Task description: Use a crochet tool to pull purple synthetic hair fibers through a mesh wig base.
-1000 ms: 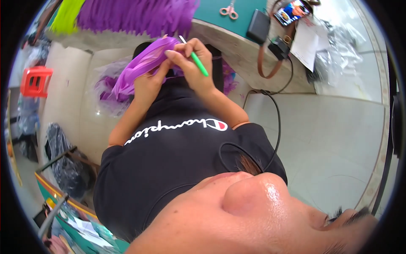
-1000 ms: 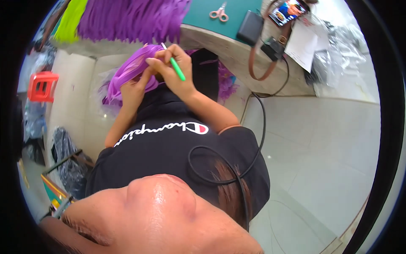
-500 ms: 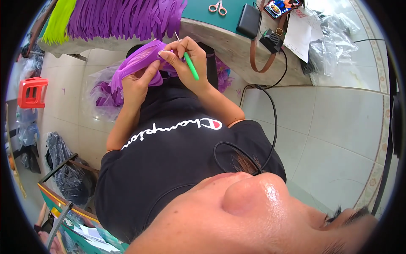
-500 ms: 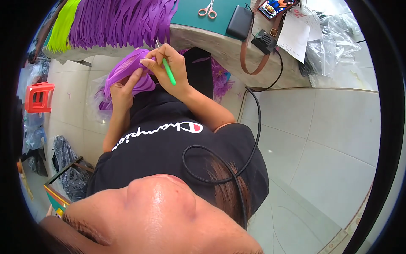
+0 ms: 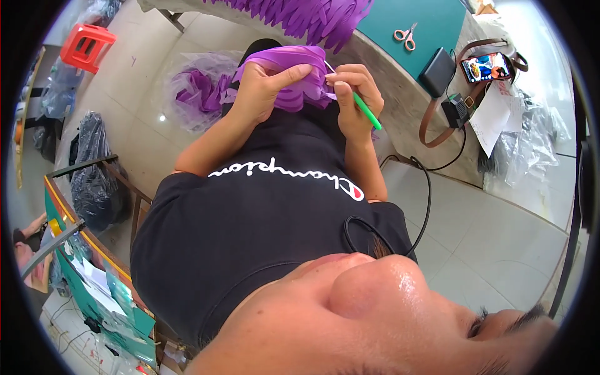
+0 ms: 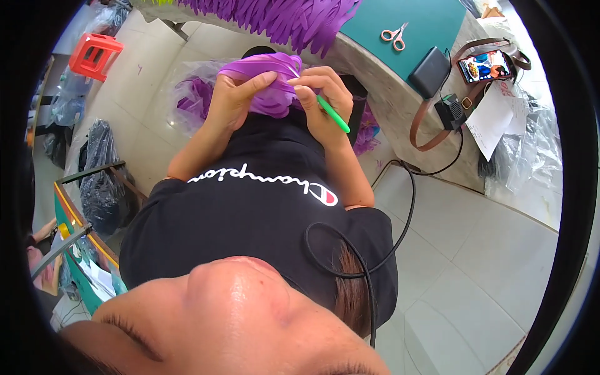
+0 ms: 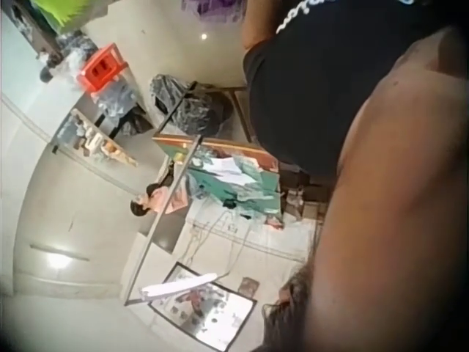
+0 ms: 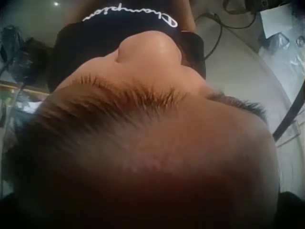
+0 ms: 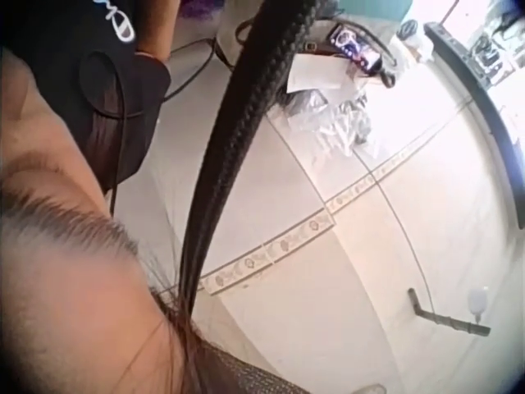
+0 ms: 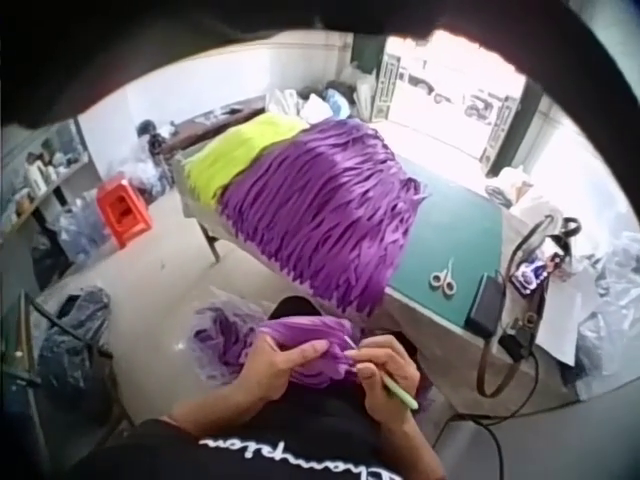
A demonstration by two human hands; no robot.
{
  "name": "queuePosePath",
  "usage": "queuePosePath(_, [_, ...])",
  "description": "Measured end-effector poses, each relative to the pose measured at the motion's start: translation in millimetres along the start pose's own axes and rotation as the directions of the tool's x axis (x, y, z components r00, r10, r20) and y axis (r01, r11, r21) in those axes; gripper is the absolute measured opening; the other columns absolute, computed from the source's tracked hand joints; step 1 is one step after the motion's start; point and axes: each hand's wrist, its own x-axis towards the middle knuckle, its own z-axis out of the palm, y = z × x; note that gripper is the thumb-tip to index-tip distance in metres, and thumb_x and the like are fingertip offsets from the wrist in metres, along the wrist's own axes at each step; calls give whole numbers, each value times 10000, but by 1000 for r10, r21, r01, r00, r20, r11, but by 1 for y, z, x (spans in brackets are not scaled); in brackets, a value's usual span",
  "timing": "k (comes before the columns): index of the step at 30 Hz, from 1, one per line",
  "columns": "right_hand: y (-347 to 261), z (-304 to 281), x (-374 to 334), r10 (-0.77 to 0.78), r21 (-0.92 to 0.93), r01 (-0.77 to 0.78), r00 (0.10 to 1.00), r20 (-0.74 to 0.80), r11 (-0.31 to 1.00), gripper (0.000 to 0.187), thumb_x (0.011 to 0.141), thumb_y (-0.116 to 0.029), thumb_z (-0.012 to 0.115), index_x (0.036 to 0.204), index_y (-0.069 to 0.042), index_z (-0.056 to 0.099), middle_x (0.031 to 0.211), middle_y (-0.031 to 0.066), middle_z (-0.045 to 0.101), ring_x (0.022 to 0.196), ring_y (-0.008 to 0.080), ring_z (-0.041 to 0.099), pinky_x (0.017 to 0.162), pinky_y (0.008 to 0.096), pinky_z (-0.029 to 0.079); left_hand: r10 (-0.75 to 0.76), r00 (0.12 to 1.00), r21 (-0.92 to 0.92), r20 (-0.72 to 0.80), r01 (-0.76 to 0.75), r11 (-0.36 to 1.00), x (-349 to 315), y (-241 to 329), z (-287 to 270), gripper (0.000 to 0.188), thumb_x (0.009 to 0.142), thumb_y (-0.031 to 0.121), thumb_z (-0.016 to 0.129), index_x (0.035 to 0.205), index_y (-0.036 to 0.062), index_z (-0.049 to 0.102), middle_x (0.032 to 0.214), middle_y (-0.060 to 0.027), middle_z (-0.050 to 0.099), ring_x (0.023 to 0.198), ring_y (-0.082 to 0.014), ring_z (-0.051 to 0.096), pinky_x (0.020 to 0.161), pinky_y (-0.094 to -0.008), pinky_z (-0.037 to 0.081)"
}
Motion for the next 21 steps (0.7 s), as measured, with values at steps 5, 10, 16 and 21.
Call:
queuePosePath(5, [-1, 4, 4, -31, -21, 32, 998, 55, 999, 199, 883, -178, 635, 852, 18, 623, 867, 119, 623, 733, 134, 567, 633, 228, 434, -14, 1000, -34, 24, 15, 999, -1, 2, -2, 216, 808, 26, 675, 1012, -37, 637, 927, -91, 674, 826, -128, 636, 751, -252, 507])
queuePosePath(10, [-1, 3, 5, -67, -4, 68, 994, 81, 998, 205, 887, -185, 630, 850, 16, 622, 848, 127, 629, 743, 140, 576, 630, 235, 439, -28, 999, -32, 41, 29, 999, 0, 3, -2, 220, 814, 34, 672, 1019, -34, 633, 937, -96, 672, 839, -125, 635, 759, -250, 505])
queuePosePath(16, [-1, 3, 7, -103, 16, 102, 992, 78, 995, 215, 884, -186, 631, 825, 20, 620, 816, 125, 633, 711, 151, 579, 612, 241, 443, -45, 998, -27, 47, 46, 999, -2, 7, -1, 225, 816, 31, 665, 1027, -36, 628, 934, -94, 672, 841, -124, 635, 759, -250, 506])
queuePosePath(21, [-5, 7, 7, -54, -184, 52, 999, -5, 982, 127, 860, -98, 642, 808, 18, 641, 787, 104, 634, 671, 140, 573, 598, 237, 438, -41, 997, 30, 62, 40, 999, -3, 7, 0, 222, 817, 29, 659, 1025, -42, 627, 921, -94, 675, 835, -123, 637, 761, -248, 507])
